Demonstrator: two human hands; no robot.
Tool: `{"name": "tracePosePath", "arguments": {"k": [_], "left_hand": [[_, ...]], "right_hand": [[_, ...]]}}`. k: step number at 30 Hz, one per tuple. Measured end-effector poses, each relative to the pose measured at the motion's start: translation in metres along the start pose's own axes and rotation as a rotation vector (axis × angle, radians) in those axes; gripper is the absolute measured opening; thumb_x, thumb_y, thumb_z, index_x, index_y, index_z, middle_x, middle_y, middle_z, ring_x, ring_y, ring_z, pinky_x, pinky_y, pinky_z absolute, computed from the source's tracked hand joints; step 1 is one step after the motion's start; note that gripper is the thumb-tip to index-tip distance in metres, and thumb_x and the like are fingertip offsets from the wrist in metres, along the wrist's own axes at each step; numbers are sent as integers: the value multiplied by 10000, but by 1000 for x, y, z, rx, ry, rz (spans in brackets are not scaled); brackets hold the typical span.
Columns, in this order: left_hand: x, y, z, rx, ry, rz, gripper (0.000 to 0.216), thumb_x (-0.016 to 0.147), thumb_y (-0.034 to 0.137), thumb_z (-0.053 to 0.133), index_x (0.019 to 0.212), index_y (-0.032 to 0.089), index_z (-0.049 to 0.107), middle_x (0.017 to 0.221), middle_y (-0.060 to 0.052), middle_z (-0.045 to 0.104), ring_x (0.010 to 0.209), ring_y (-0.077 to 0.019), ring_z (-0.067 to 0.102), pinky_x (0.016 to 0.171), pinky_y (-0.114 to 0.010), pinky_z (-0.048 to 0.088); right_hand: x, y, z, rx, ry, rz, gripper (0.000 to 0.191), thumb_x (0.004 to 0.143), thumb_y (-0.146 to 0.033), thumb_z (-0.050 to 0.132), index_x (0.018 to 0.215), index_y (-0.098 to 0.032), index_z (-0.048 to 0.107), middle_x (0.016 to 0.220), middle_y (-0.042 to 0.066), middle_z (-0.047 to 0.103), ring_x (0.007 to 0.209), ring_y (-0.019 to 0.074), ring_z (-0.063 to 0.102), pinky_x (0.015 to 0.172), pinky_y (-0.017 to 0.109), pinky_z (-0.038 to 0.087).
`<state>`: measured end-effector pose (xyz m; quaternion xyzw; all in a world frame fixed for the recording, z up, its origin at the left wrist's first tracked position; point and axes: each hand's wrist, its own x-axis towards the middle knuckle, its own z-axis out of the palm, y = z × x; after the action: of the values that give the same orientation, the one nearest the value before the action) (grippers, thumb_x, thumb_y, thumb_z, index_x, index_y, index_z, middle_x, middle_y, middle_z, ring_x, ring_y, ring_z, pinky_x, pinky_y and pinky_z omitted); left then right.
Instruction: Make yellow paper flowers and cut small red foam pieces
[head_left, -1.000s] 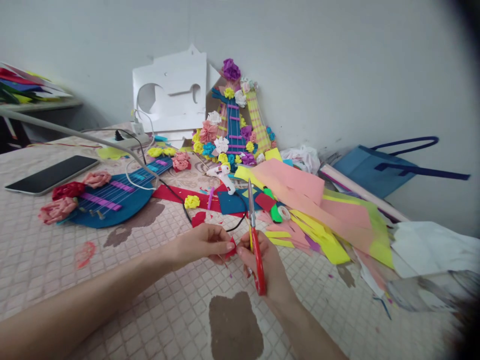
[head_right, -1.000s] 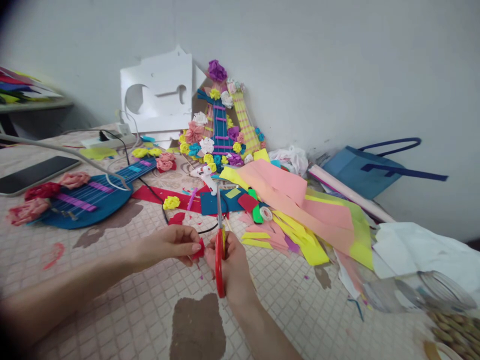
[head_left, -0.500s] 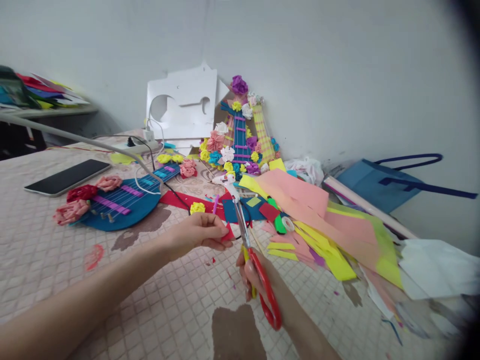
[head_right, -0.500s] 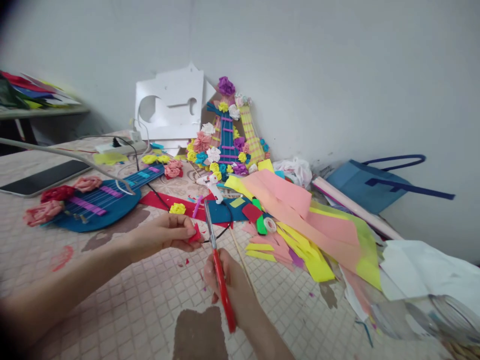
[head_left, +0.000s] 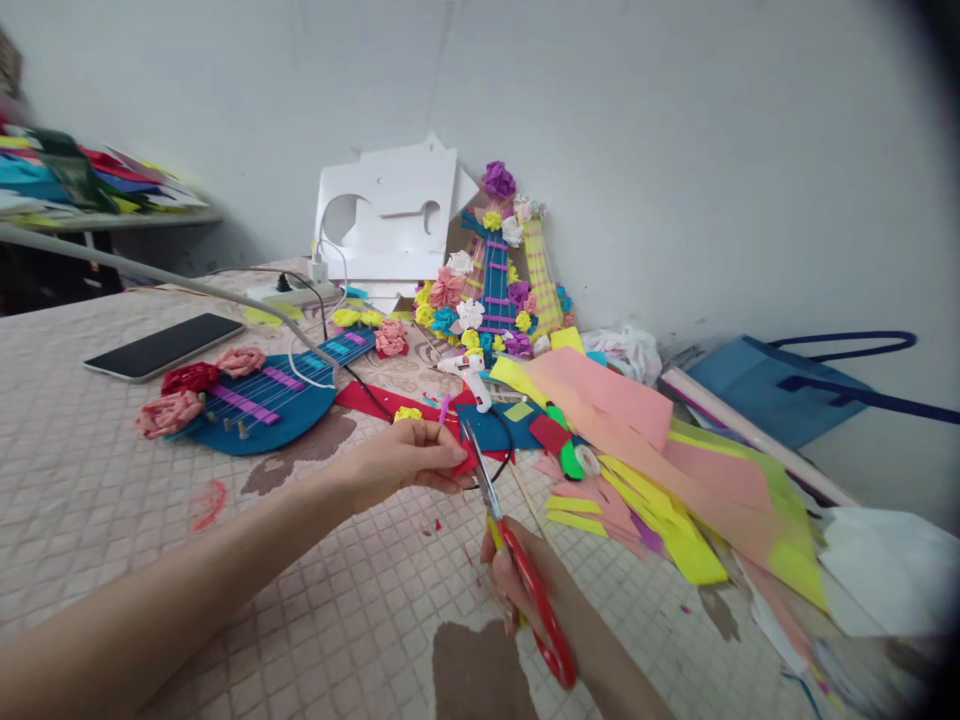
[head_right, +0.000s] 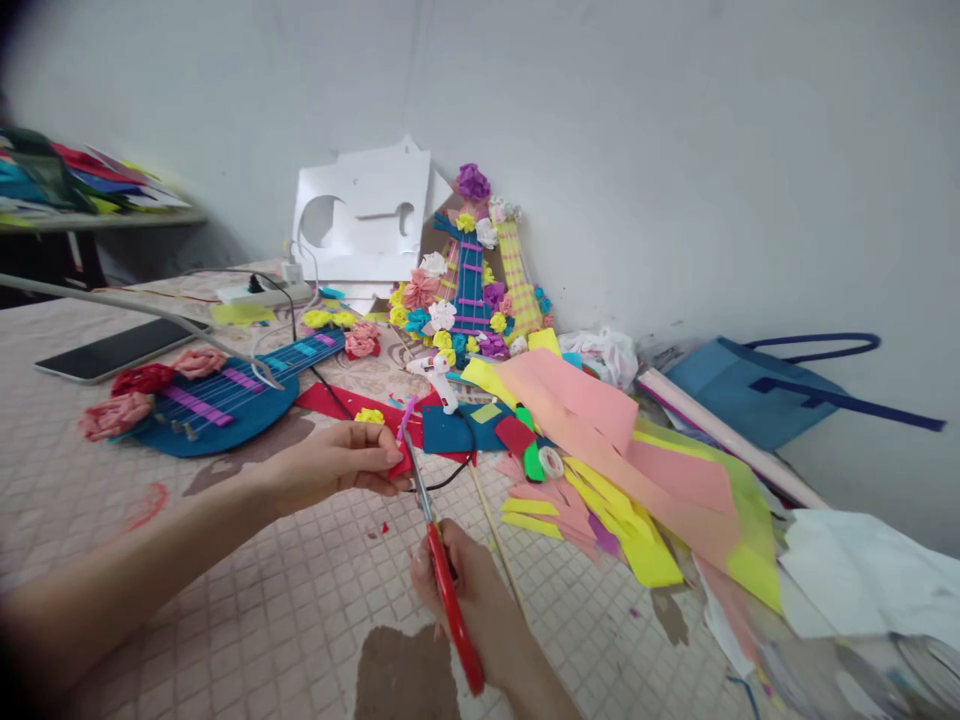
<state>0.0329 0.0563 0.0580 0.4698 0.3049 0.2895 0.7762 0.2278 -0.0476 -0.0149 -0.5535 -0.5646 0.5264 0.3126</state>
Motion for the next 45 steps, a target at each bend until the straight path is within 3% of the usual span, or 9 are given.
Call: {"name": "tracePosePath", "arguments": {"k": [6,12,24,36,45], "left_hand": [[0,0,-2,6,-14,11,231,690,283,759,705,126,589,746,-54,721,727,-158,686,715,-281,521],[0,1,-2,18,-11,12,246,674,296,769,706,125,595,743,-55,720,725,-158,686,711,-275,524],[0,2,-3,28,-28,11,233,689,290,757,708,128,590,750,-53,715,732,-158,686,713,-275,528],[1,1,-6,8,-41,11,241,682,299,769,714,134,597,762,-52,719,755,-165,692,727,-276,538],[0,2,-5,1,-33,28,243,679,294,770,708,131,593,760,-52,721,736,-156,695,706,-263,544]], "right_hand": [[-9,-19,-3,-46,8,-56,476,800,-684,435,801,-209,440,537,-89,369,369,55,358,320,164,373],[-9,-19,-1,-116,53,-66,436,824,-637,449,793,-202,438,589,-78,369,408,50,360,338,152,374],[-15,-35,-3,-141,18,-86,452,845,-642,396,754,-199,408,619,-63,365,438,62,384,388,185,390],[-11,-26,0,-103,56,-54,468,794,-667,471,741,-210,385,575,-87,344,380,48,355,340,167,333],[-14,-31,-1,-135,25,-131,469,848,-671,352,773,-210,400,570,-66,372,440,75,367,398,188,347]]}}
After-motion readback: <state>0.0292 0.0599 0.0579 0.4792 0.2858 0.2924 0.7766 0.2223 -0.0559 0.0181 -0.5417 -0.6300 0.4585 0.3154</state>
